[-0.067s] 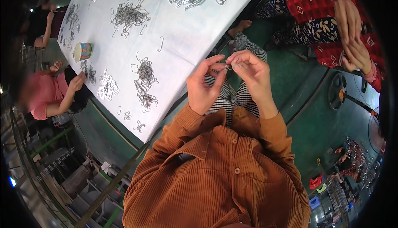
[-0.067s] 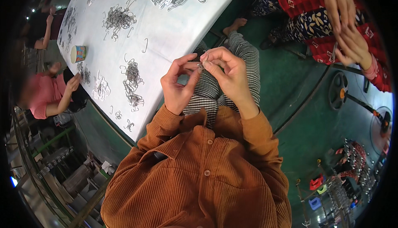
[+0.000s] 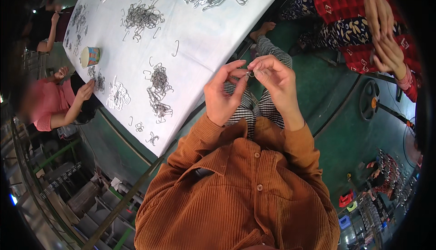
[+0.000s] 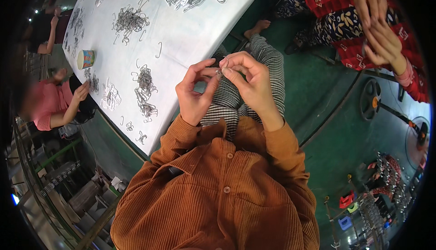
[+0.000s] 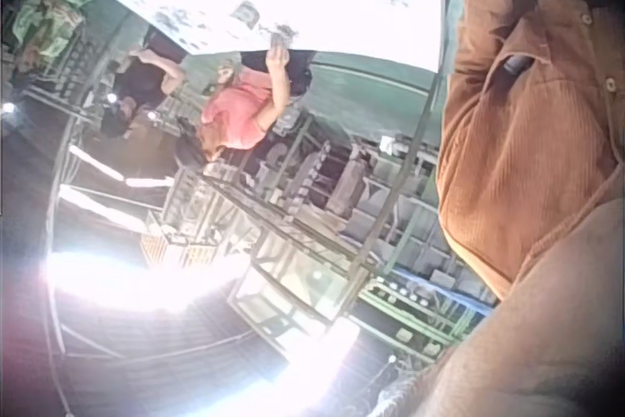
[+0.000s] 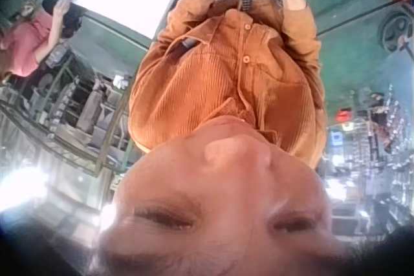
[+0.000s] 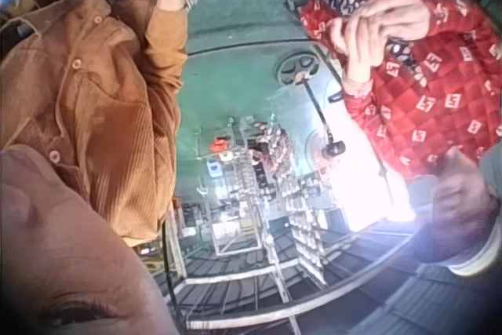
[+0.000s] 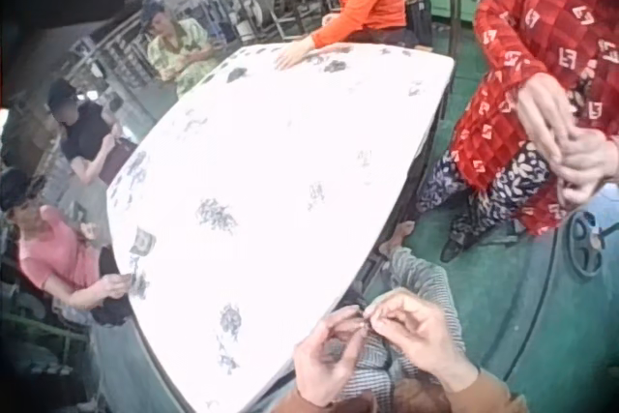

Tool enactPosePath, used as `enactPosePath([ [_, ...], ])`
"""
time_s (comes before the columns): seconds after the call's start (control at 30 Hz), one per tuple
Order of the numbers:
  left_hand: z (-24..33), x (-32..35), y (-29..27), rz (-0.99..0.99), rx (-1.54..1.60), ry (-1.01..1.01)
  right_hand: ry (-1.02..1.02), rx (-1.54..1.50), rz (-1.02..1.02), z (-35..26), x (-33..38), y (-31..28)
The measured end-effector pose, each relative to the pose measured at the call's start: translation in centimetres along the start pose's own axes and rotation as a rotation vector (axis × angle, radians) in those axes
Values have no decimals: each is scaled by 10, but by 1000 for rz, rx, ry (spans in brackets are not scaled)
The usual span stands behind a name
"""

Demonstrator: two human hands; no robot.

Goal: The person sits at a table and repeatedly picks up small metal hooks and fasteners, joining them together by hand. They then hang the assembled chains onto a vertical metal rack structure nearby.

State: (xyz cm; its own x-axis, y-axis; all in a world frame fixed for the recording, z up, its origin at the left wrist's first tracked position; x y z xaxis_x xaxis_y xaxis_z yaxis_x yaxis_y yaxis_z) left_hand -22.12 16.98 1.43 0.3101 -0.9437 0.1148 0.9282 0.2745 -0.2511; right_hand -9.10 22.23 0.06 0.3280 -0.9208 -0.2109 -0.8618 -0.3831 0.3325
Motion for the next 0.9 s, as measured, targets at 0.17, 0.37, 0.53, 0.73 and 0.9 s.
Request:
enactPosePath([
  [0.17,5,3,-1,35,-43,81,28,153,-42,-1,1,-4],
  [0.37,0,2,-11,75,-27,68,197,164,-58,11,4,-6],
  [0.53,-14,-2,-17,61,5,5,277,200,-34,14,-12,-12],
  [0.73,-31,-4,-20,58,45,26,92,852,-316,13,-51,11],
  [0.9,-45,-10,-24,60,58,2,-356,1325,-648,35,-75,46],
])
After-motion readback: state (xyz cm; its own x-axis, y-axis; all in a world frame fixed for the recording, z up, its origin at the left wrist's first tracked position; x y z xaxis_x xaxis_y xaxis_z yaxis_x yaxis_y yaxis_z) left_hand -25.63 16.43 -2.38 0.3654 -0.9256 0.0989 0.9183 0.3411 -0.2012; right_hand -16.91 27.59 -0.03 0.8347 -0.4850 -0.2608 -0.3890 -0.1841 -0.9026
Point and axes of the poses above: each hand's wrist, its own x-axis away from the middle knuckle, its own y-axis out of the palm, z = x × y, the point moved 9 cm from there along -x, towards the middle knuckle, and after that the axes turned 10 degrees about -y, right-handed, at the moved point
